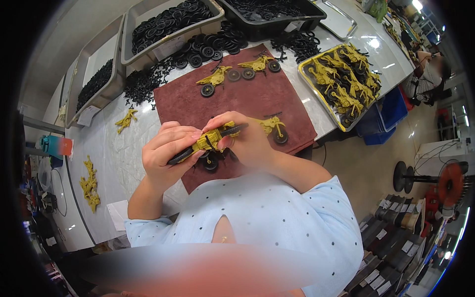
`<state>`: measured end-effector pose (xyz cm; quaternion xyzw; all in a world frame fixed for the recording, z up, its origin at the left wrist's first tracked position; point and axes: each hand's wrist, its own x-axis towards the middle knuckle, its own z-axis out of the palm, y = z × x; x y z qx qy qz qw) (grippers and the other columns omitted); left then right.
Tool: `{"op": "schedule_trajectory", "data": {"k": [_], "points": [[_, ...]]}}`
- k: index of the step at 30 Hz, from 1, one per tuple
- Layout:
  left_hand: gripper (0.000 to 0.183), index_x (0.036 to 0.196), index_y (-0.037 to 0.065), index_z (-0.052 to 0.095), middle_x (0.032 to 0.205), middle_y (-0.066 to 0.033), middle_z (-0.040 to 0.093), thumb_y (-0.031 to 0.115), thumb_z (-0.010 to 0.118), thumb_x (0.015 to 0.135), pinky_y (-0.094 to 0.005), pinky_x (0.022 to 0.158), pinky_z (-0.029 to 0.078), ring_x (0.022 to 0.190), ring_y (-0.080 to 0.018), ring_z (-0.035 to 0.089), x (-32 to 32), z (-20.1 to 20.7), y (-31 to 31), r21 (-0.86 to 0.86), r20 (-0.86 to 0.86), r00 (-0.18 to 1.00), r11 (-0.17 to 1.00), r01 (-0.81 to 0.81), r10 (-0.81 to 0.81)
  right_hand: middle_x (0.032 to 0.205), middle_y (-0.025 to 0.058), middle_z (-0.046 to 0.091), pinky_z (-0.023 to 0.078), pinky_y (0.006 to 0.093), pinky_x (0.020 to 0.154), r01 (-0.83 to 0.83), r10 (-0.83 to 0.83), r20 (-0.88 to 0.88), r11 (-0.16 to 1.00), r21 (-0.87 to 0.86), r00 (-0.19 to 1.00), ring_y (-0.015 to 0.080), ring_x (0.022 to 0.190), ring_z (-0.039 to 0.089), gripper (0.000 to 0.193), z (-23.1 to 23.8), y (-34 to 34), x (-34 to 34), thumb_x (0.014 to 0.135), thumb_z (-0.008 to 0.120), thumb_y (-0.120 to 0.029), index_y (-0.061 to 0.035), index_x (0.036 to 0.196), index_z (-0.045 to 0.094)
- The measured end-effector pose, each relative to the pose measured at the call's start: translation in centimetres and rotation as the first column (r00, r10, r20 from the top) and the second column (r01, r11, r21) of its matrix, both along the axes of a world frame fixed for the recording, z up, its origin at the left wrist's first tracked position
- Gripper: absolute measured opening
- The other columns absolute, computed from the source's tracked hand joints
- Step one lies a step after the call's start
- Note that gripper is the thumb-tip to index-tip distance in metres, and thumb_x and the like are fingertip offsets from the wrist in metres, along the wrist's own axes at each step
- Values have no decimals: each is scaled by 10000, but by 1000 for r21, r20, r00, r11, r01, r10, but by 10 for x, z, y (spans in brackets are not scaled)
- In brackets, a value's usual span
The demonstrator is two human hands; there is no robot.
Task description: The person assembles toy motorcycles by pressing wheels into plastic frame parts by hand, joining the frame sections together, and placing the assembled motorcycles onto a tray.
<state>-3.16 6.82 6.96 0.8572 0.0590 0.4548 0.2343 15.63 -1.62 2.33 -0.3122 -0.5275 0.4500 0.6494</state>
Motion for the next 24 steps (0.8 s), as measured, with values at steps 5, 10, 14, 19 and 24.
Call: {"op": "schedule_trajectory", "data": {"k": [5,10,14,19,24], "points": [[366,941,16,682,962,-103,698,84,841,618,-333,776,485,896,-238,680,0,-5,6,-32,-18,999,998,46,-47,1061,121,617,475,372,867,16,-32,98,986,168,995,260,1024,592,326,5,6,1,904,659,-239,-3,1108,563],[406,986,23,684,995,-99,698,135,841,628,-360,796,476,954,-286,671,1,2,6,-35,31,999,999,33,-32,1058,128,622,471,409,887,47,-96,159,957,285,983,289,1035,586,285,6,7,7,906,656,-226,-34,1100,574],[418,1003,38,689,986,-98,703,165,841,634,-384,799,456,984,-318,665,-4,5,9,51,32,997,997,63,-65,1087,127,617,458,418,930,46,-77,94,955,293,993,291,1075,572,286,5,5,8,887,669,-184,-33,1112,577],[426,1003,40,690,974,-97,706,165,845,626,-381,794,444,985,-313,665,-5,6,9,62,31,998,997,48,-50,1114,123,611,455,404,954,24,-35,36,964,264,999,273,1096,566,314,4,4,7,859,696,-136,-7,1122,584],[415,997,46,694,938,-82,712,152,844,625,-360,742,418,949,-278,678,-7,8,8,82,25,999,996,25,-27,1082,142,609,469,407,903,43,-54,80,989,143,995,266,1036,588,360,0,0,7,918,639,-283,-10,1130,538]]}}
